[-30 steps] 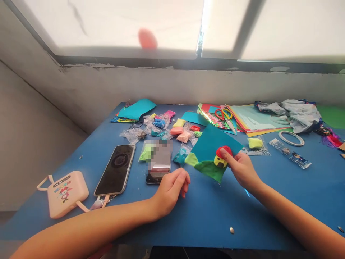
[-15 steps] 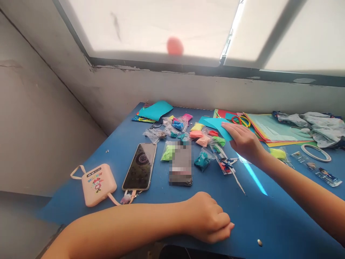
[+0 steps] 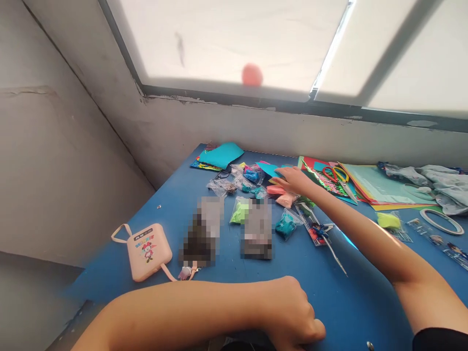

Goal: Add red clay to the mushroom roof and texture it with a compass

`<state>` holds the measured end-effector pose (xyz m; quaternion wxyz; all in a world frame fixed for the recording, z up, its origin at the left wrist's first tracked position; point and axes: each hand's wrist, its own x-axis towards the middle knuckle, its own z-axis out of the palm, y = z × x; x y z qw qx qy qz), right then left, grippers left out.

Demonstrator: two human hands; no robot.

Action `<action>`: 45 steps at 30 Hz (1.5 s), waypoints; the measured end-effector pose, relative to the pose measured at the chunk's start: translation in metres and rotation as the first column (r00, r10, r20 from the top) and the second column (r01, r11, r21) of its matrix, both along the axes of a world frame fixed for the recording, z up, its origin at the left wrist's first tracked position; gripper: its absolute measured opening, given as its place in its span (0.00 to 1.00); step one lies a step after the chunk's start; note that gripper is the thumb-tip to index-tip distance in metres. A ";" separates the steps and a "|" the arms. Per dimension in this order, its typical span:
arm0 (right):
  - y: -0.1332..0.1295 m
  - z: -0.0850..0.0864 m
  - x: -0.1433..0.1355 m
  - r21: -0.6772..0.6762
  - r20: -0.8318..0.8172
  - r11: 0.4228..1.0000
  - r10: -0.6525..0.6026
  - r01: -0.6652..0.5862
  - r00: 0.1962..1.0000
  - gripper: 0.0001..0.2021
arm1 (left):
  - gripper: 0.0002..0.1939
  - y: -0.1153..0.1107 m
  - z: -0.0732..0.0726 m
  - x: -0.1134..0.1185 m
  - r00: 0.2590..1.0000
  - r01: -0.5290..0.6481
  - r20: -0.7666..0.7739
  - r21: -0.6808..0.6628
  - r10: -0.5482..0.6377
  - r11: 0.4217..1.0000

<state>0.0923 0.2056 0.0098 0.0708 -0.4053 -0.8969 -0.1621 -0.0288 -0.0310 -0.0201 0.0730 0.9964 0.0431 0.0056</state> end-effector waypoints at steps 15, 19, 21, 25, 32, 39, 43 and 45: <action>-0.100 -0.026 0.181 0.322 -0.187 0.938 -0.070 0.128 0.980 0.19 | 0.31 -0.009 -0.022 -0.003 0.832 -0.171 0.555 0.251 0.004 0.953; -0.091 -0.034 0.209 0.320 -0.269 0.904 -0.201 0.284 0.942 0.19 | 0.22 -0.012 -0.013 0.000 0.848 -0.161 0.529 0.228 0.017 0.960; -0.087 -0.036 0.214 0.297 -0.279 0.899 -0.241 0.323 0.929 0.19 | 0.18 -0.011 -0.011 0.001 0.861 -0.172 0.506 0.217 0.040 0.961; -0.085 -0.038 0.215 0.247 -0.265 0.912 -0.263 0.328 0.928 0.20 | 0.17 -0.005 -0.012 0.000 0.870 -0.196 0.483 0.158 0.097 0.968; -0.086 -0.038 0.210 0.166 -0.198 0.950 -0.230 0.264 0.953 0.19 | 0.18 0.008 -0.009 -0.002 0.820 -0.217 0.549 0.037 0.161 0.976; -0.086 -0.041 0.204 0.146 -0.174 0.957 -0.223 0.249 0.959 0.18 | 0.20 0.004 0.000 -0.002 0.824 -0.167 0.556 0.050 0.112 0.985; -0.085 -0.041 0.205 0.146 -0.176 0.954 -0.236 0.262 0.956 0.18 | 0.19 0.001 0.002 -0.004 0.826 -0.183 0.550 0.052 0.125 0.982; -0.085 -0.041 0.204 0.149 -0.185 0.952 -0.239 0.268 0.953 0.18 | 0.18 0.000 0.003 -0.005 0.834 -0.208 0.527 0.027 0.162 0.978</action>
